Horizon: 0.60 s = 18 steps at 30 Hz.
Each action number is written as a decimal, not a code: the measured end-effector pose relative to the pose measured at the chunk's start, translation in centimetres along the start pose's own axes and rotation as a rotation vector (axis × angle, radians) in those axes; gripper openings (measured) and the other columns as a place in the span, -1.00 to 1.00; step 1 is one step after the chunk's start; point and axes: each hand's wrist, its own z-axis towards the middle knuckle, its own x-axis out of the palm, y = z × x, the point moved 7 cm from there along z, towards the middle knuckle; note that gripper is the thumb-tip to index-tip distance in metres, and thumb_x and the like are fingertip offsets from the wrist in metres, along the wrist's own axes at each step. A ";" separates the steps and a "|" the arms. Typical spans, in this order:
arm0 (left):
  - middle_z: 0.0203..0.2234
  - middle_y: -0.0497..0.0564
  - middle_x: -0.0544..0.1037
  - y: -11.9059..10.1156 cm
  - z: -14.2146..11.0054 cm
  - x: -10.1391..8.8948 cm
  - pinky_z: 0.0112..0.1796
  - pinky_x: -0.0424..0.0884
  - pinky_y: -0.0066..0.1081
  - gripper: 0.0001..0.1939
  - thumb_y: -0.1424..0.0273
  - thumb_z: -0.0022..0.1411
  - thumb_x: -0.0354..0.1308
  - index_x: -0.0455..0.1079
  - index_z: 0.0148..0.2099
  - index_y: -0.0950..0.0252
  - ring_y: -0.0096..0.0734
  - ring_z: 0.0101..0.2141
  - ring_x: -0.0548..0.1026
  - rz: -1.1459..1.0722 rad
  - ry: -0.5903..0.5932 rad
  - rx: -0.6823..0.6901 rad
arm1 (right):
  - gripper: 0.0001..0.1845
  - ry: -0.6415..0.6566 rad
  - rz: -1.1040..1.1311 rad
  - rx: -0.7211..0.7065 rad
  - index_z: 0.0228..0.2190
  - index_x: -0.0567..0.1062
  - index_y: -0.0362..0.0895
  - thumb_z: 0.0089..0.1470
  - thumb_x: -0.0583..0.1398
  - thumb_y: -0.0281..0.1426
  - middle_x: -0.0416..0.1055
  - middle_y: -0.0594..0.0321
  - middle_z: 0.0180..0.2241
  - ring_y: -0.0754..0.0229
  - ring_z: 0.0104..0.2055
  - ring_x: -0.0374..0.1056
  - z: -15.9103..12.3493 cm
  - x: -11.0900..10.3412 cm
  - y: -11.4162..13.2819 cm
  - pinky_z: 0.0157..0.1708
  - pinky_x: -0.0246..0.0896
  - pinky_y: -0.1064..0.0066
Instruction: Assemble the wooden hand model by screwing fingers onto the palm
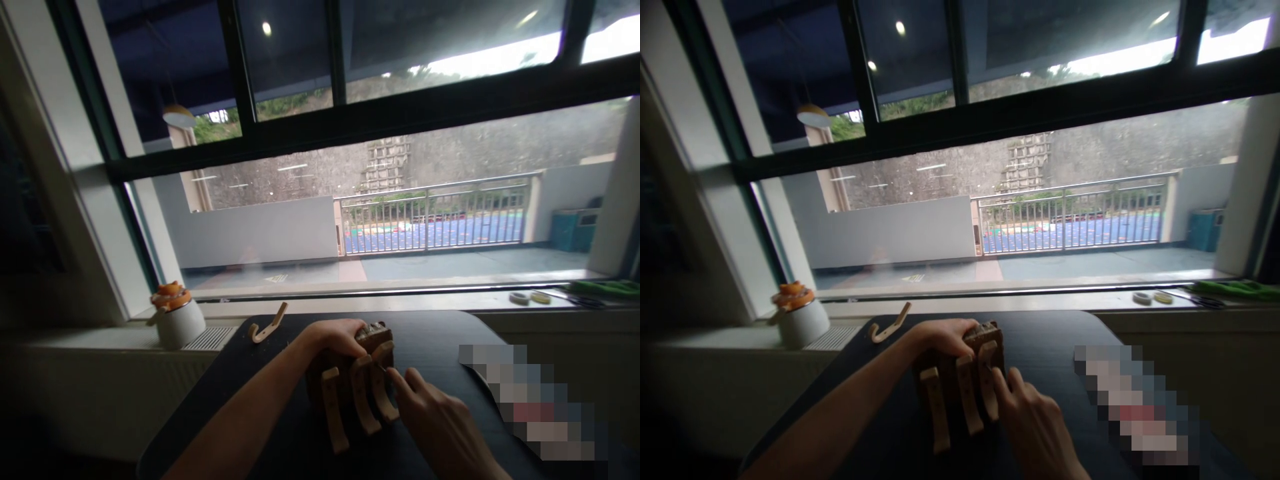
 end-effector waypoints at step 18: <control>0.23 0.07 0.19 -4.3 -1.6 -1.1 0.16 0.10 -0.21 -0.57 0.35 0.17 0.12 0.38 0.11 0.23 -0.07 0.22 0.12 -0.259 0.019 0.334 | -0.48 -0.150 -0.030 -0.079 -0.18 0.42 -0.12 -0.19 0.09 -0.76 0.39 0.28 -0.45 0.26 -0.53 0.36 -0.6 -1.0 -0.2 -0.61 0.04 0.46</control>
